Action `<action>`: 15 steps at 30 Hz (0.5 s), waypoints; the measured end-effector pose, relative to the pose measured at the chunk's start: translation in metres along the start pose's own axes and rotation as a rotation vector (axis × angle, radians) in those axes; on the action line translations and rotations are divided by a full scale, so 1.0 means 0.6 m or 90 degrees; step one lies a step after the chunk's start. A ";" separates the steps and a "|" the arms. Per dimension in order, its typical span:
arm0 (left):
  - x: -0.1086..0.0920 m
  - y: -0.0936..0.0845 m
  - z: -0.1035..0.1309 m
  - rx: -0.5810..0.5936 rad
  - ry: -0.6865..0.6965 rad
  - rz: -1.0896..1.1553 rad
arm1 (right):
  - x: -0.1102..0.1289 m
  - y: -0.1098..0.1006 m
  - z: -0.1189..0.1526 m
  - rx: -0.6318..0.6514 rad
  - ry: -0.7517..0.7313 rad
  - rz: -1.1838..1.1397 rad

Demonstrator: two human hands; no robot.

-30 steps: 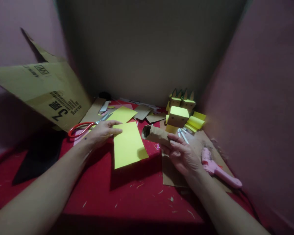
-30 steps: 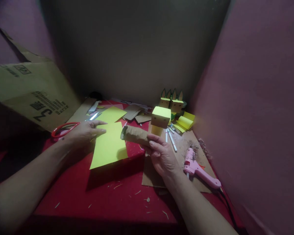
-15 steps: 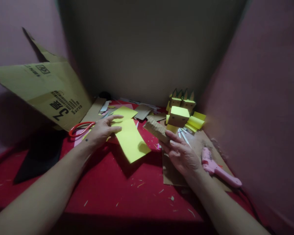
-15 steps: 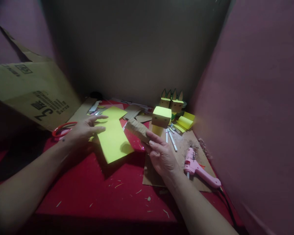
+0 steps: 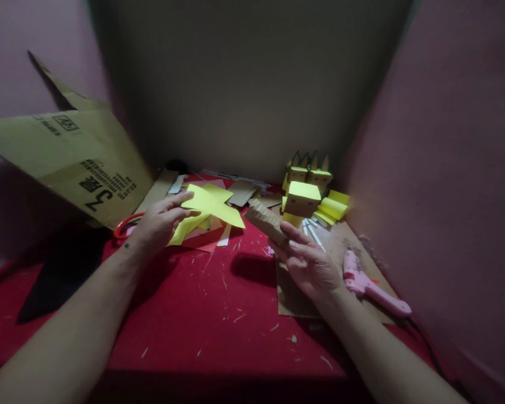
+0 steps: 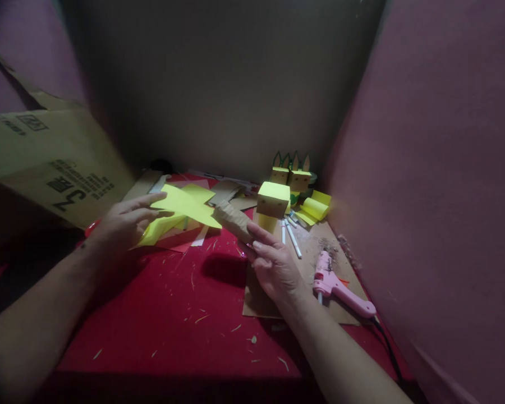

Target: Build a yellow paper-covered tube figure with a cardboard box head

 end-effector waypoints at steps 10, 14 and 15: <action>-0.064 0.052 0.055 0.092 0.439 -0.372 | 0.005 0.001 0.000 0.003 -0.016 0.015; -0.084 0.106 0.098 0.183 0.601 -0.431 | 0.002 0.004 0.000 0.019 -0.020 0.020; -0.086 0.121 0.108 0.219 0.624 -0.435 | 0.002 0.005 0.001 0.019 -0.022 0.020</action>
Point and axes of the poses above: each hand's wrist, its own z-axis away from the middle knuckle, its own y-axis out of the palm, x = y × z, the point moved 9 cm from there along -z, towards the middle knuckle, and after that the axes turned 14 degrees about z, right-handed, at the moved point
